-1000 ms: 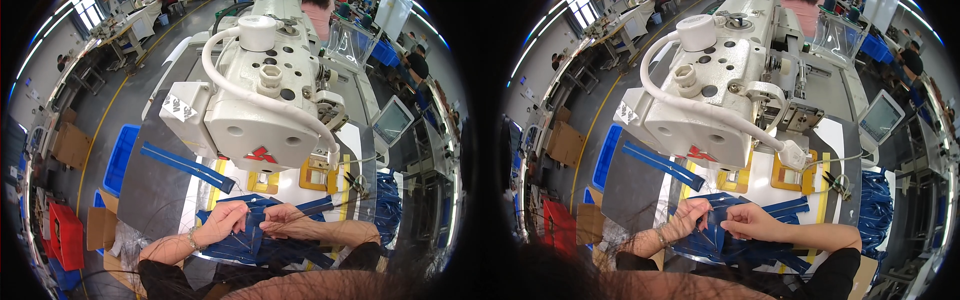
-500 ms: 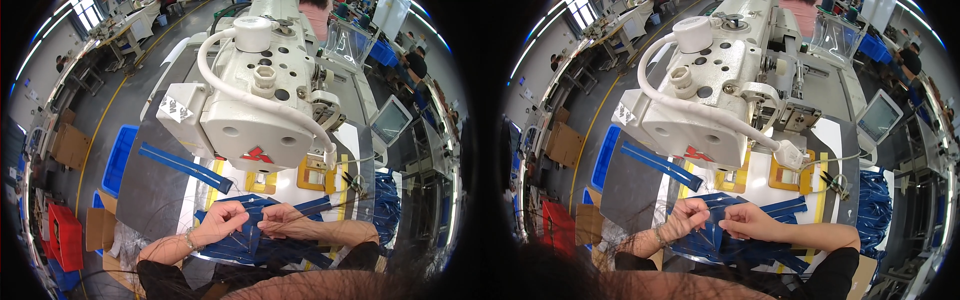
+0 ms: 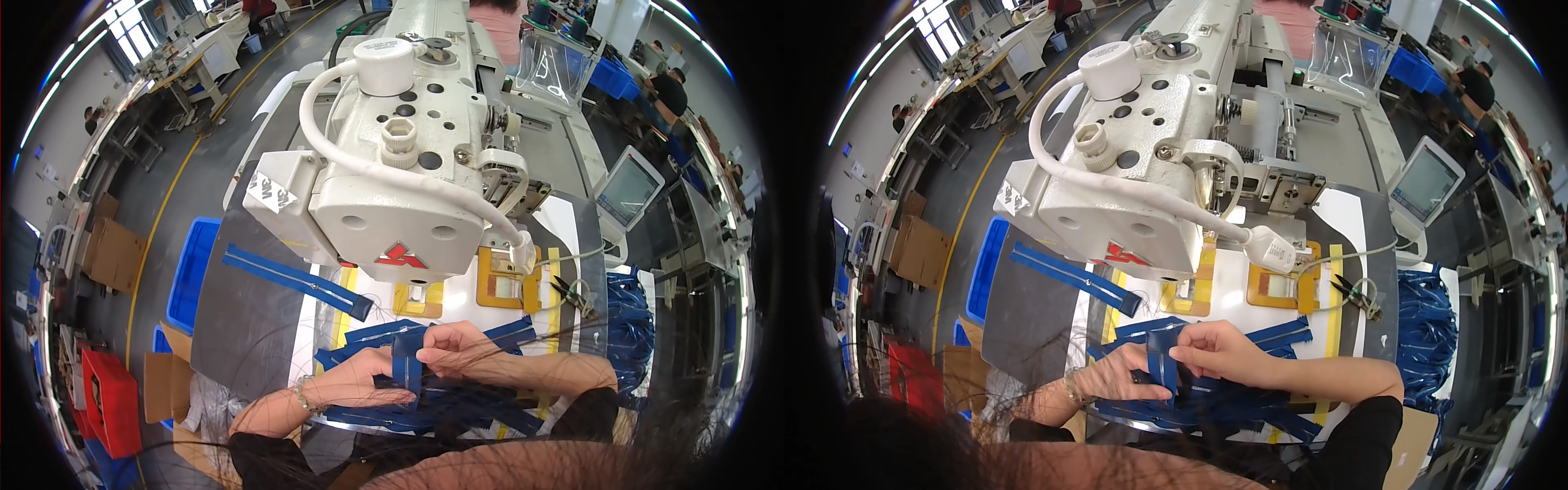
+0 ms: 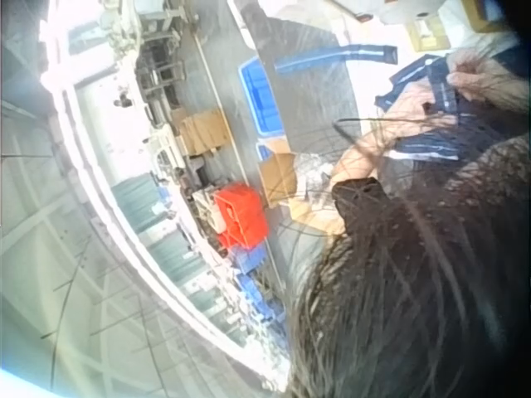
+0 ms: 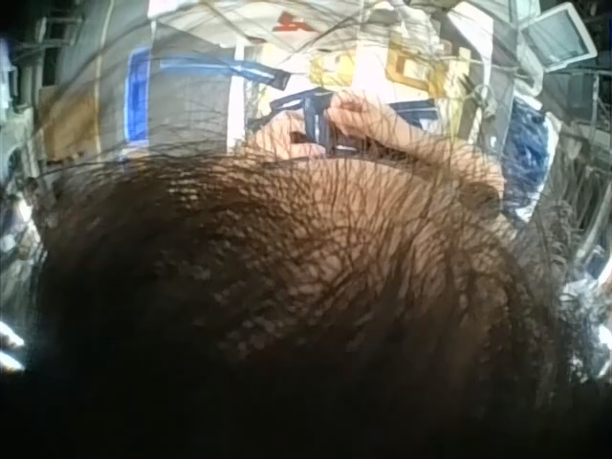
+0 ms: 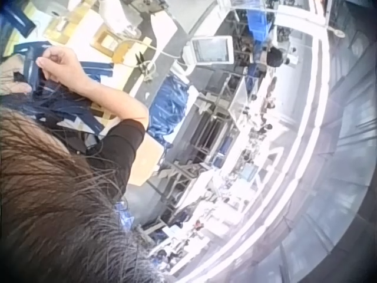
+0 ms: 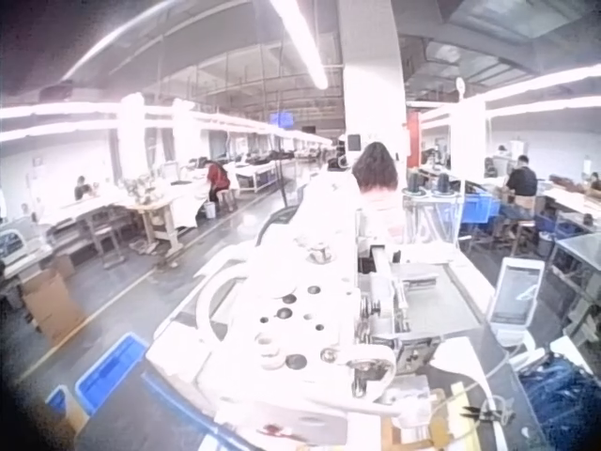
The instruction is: Sewing blue zippers onto matching blue fabric strips using an industrial sewing machine.
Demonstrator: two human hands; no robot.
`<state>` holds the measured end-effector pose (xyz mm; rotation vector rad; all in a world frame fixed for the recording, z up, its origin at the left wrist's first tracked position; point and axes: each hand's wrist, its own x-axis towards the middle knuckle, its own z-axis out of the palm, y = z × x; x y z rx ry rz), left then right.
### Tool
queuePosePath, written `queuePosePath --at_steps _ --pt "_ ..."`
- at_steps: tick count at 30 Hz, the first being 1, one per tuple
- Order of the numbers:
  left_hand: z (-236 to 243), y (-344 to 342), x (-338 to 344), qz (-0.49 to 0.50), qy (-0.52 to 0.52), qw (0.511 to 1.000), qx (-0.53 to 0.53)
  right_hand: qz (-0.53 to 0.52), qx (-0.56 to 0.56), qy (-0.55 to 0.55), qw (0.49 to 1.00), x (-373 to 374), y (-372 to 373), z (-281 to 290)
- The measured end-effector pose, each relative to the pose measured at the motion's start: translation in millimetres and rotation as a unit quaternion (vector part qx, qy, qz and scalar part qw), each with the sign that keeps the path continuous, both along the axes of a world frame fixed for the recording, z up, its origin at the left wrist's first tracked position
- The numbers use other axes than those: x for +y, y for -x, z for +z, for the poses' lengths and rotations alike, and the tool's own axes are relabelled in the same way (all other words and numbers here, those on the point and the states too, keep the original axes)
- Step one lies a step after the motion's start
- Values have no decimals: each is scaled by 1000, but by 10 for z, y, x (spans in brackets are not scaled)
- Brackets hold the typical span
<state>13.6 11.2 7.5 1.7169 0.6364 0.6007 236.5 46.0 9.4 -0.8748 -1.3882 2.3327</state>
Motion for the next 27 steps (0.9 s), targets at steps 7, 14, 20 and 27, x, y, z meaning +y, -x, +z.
queuePosePath --at_steps 7,14,20,27 --pt "252 489 20 169 141 900 -376 -69 19 -84 994 46 -73 123" --pt "634 1491 241 299 38 952 55 -62 -42 -261 962 11 -186 348" --pt "197 2085 253 531 -306 491 619 13 -53 -343 938 -25 -98 285" --pt "297 1202 34 397 -358 715 451 3 -49 -462 885 -125 -130 173"
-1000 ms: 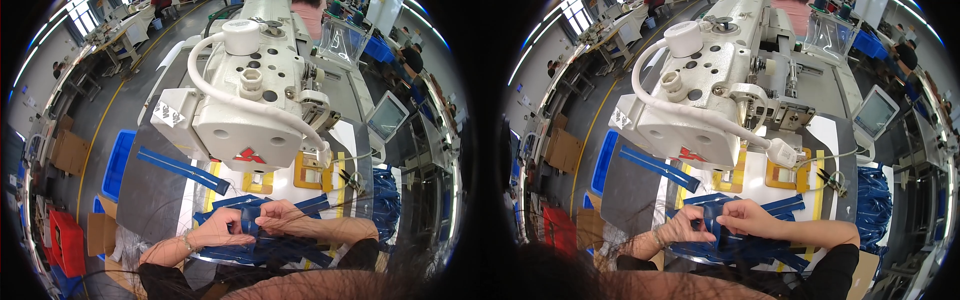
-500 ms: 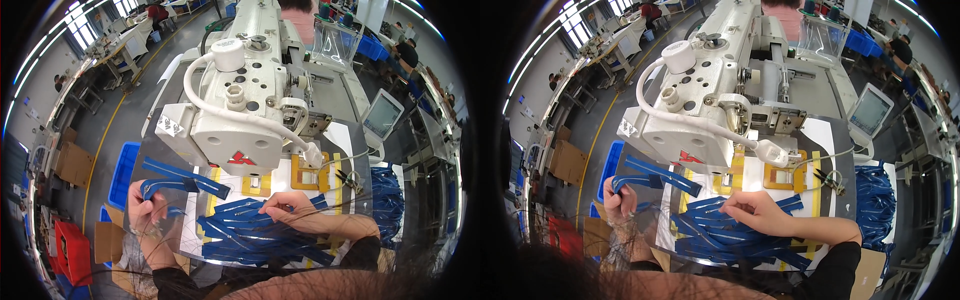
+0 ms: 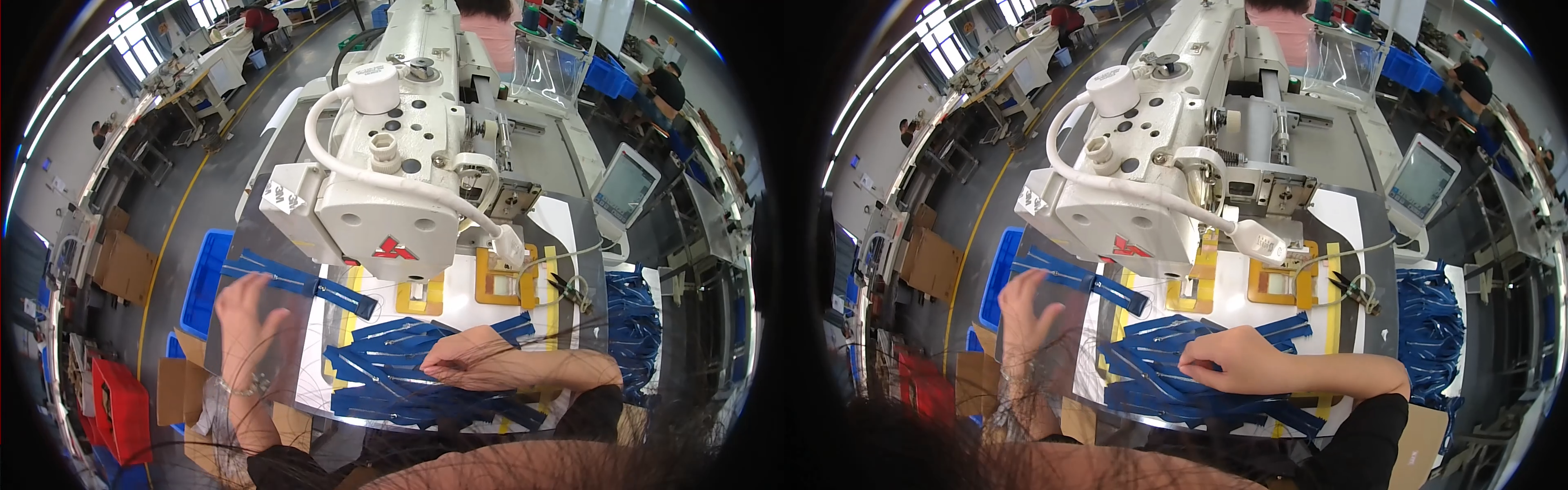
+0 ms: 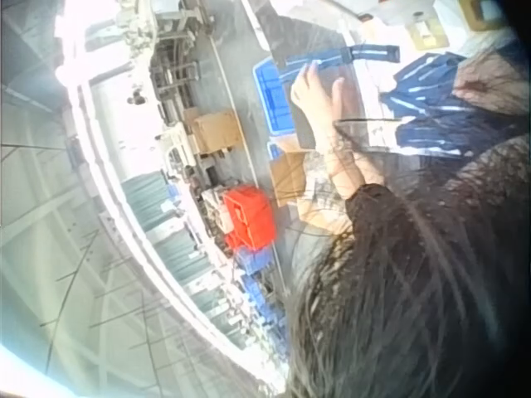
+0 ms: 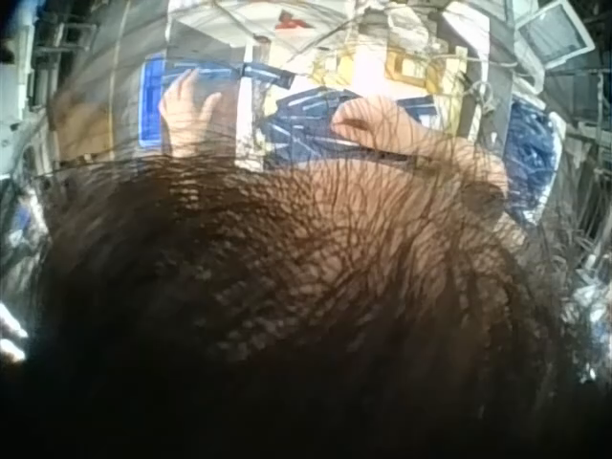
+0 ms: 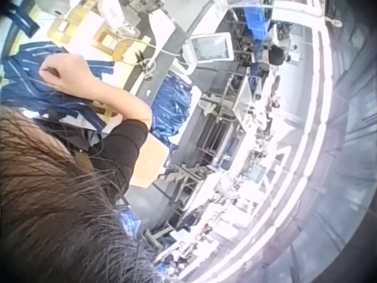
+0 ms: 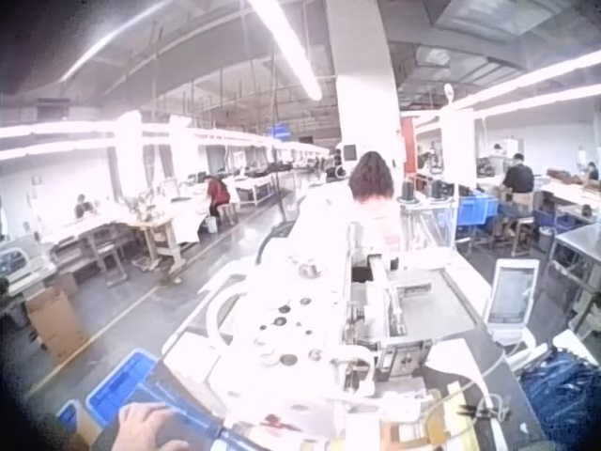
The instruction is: Sewing blue zippers onto matching blue fabric strips using an industrial sewing machine.
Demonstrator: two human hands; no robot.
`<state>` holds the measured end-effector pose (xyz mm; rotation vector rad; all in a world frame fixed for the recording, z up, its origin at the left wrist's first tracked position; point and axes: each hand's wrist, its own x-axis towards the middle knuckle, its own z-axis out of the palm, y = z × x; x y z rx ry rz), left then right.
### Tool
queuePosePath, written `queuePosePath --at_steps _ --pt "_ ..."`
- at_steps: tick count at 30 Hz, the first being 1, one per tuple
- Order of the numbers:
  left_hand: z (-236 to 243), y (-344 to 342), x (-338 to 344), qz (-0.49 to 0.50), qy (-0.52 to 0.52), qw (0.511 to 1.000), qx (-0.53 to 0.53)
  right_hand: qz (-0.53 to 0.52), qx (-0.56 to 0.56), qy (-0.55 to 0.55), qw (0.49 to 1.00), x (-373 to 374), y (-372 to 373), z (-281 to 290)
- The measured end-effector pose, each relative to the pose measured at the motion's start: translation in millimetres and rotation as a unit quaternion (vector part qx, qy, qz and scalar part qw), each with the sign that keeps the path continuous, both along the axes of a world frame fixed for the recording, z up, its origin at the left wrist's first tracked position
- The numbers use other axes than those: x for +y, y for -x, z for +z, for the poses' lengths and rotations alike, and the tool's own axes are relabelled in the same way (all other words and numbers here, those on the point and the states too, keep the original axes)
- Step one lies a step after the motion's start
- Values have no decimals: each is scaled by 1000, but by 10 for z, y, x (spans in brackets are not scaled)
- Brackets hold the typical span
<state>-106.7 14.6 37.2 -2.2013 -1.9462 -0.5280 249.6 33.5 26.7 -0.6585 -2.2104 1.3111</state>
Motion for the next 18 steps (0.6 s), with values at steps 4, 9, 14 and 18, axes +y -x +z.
queuePosePath --at_steps 4,9,14,18 --pt "-153 -595 -330 -175 138 971 -84 -37 -68 -222 972 -122 -218 -40" --pt "-380 -1039 -887 -364 242 888 -141 4 -53 -345 937 -494 -522 -165" --pt "-574 -1157 -890 -357 128 924 -45 33 -162 -347 923 -748 -684 -345" --pt "-569 -1190 -813 -324 127 936 -55 -24 -181 -384 905 -715 -714 -362"
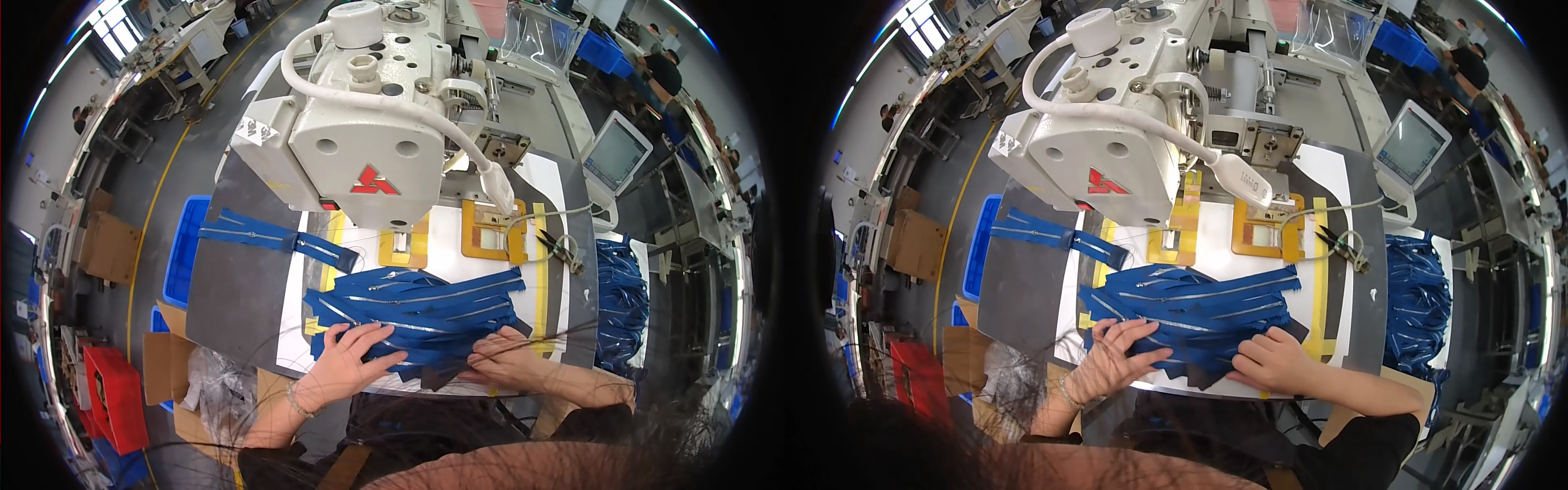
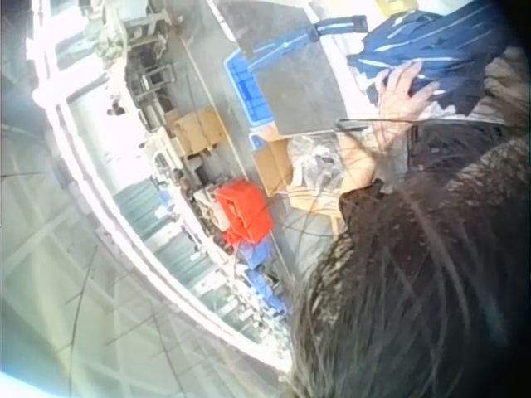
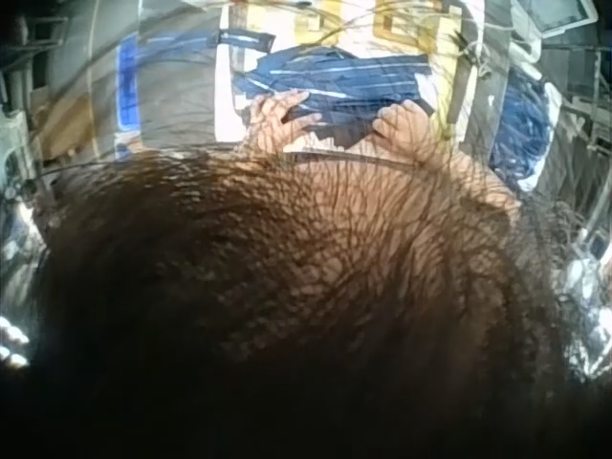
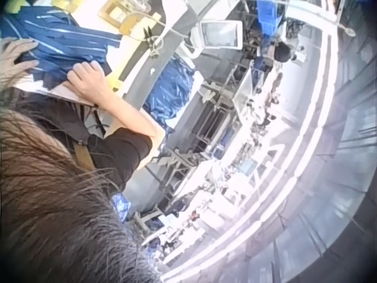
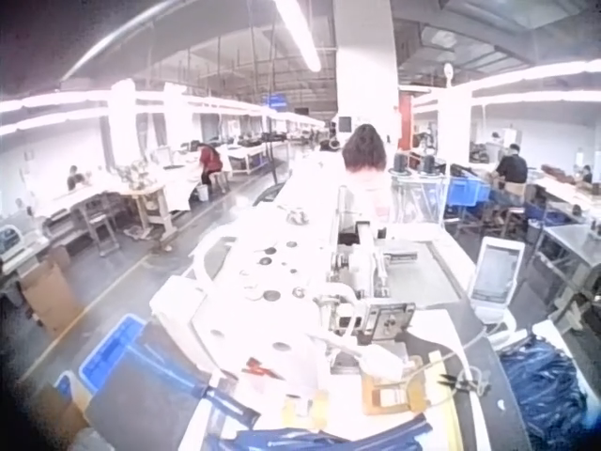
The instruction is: Sewing blue zippers onto matching blue fabric strips using an industrial sewing machine.
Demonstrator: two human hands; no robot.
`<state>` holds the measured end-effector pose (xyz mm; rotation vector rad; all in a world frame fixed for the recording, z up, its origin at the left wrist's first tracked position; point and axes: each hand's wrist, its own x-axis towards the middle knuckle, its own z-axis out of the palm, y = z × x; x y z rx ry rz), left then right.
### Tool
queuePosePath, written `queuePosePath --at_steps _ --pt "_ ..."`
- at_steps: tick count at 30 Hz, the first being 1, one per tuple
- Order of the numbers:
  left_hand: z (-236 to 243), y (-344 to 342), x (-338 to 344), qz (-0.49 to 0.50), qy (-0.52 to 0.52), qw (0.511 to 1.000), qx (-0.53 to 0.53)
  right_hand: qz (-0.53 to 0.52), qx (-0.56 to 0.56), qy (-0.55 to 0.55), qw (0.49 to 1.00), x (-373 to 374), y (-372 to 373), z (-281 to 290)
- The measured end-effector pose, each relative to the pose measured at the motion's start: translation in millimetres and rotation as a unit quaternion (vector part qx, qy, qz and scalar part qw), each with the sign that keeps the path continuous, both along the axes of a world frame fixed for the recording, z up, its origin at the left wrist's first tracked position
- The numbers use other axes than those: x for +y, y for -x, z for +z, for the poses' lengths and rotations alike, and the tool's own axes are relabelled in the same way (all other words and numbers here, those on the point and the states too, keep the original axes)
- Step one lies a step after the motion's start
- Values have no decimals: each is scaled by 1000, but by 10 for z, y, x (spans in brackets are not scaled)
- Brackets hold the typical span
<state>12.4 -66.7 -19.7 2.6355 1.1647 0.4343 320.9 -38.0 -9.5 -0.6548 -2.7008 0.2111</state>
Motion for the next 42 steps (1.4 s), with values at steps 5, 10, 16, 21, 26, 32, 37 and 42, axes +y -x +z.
queuePosePath --at_steps 5,10,16,21,26,32,37,42 --pt "22 -48 -45 17 9 1000 -17 -16 3 8 1000 -1 1 -11" --pt "87 -352 -172 0 13 994 -108 -34 41 6 999 -24 17 5" --pt "21 -568 -155 -21 -10 995 -100 -64 43 18 997 -80 -34 15" --pt "33 -627 -161 -43 -28 996 -67 -97 48 18 994 -133 -109 -18" --pt "-105 -560 -171 -147 -201 968 33 -121 41 20 992 -209 -108 -2" --pt "-61 -429 -62 -196 -386 901 41 -88 46 30 995 -306 -32 39" --pt "130 -350 -189 -93 -424 901 16 -6 237 187 953 -577 160 -37" --pt "191 -347 -101 -167 -554 815 7 -128 334 702 616 -569 374 -10"
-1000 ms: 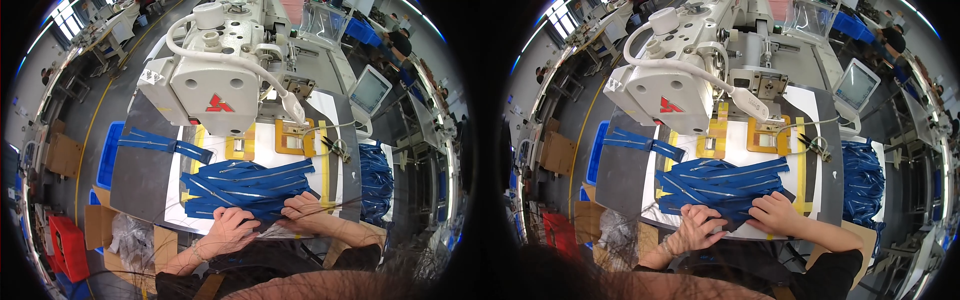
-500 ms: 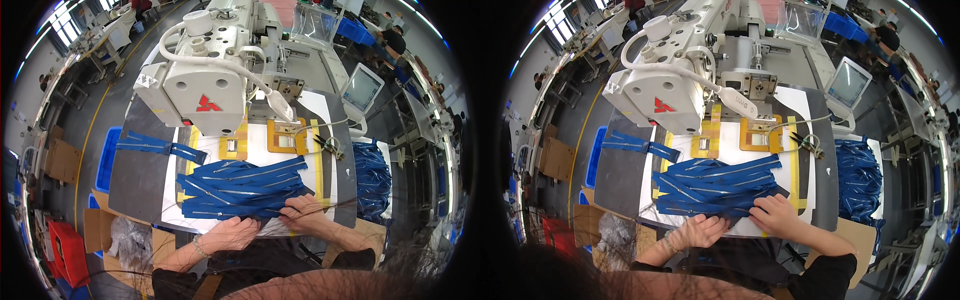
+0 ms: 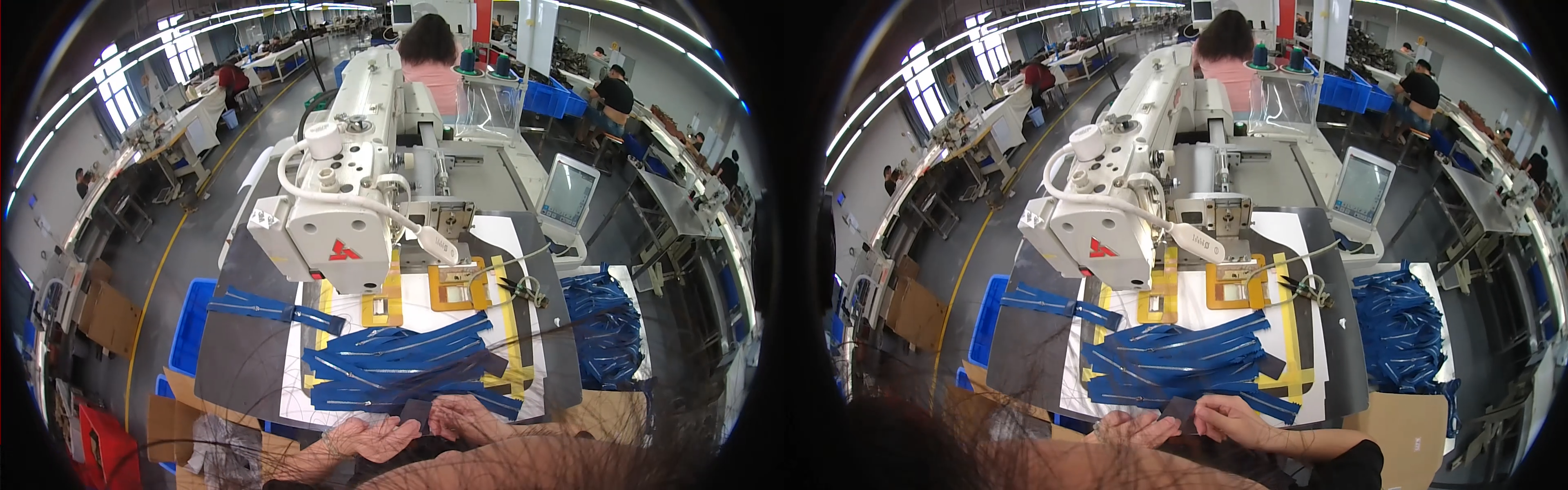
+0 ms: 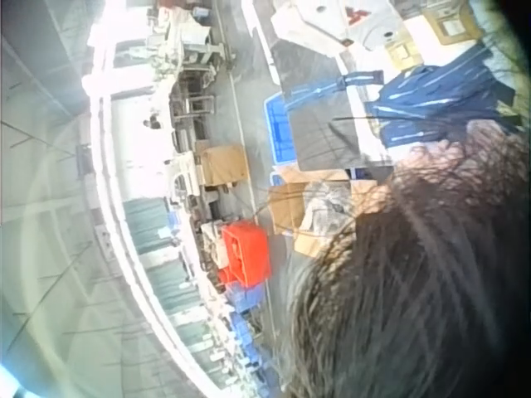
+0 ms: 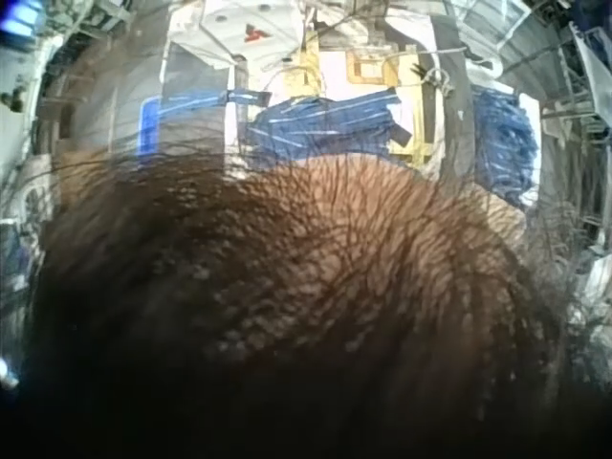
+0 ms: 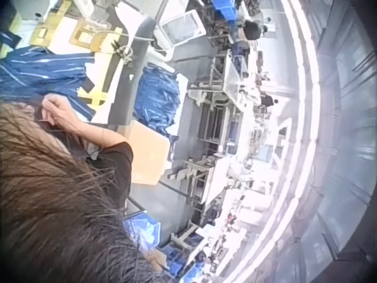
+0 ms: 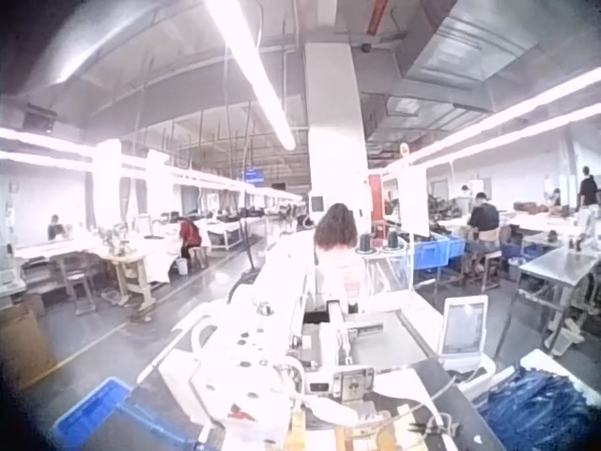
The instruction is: Sewing blue zippers onto matching blue fabric strips using an industrial sewing machine.
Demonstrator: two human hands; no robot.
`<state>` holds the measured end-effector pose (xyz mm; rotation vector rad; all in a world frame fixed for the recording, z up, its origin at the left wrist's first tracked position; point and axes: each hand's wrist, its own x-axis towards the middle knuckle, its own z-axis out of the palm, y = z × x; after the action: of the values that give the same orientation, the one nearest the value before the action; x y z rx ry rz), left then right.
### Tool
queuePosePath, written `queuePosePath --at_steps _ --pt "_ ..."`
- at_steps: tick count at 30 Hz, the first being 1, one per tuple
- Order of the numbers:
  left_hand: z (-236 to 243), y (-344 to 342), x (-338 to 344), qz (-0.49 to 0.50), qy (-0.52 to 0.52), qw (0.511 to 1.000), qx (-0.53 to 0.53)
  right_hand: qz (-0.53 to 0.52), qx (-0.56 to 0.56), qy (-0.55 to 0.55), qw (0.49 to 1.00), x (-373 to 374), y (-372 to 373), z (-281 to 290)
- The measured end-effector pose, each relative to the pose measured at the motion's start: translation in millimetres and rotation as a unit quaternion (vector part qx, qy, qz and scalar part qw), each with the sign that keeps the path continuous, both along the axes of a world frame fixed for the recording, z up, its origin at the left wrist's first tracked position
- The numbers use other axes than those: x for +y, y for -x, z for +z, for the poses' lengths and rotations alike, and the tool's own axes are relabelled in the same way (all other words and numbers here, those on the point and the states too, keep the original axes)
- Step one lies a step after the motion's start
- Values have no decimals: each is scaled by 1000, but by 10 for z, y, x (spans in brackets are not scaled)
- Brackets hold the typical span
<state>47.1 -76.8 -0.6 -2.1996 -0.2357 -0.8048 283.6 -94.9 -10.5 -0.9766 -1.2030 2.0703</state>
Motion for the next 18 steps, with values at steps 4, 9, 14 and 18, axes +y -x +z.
queuePosePath --at_steps 4,9,14,18 --pt "-362 16 2 -55 -71 995 41 -5 25 75 997 94 82 71" --pt "-169 33 -41 -64 98 992 54 22 51 99 994 146 69 52" --pt "-149 135 -76 -44 399 915 -35 112 -35 15 993 258 87 265" --pt "-12 -20 -81 -9 489 867 -95 -5 -26 -84 996 220 135 104"
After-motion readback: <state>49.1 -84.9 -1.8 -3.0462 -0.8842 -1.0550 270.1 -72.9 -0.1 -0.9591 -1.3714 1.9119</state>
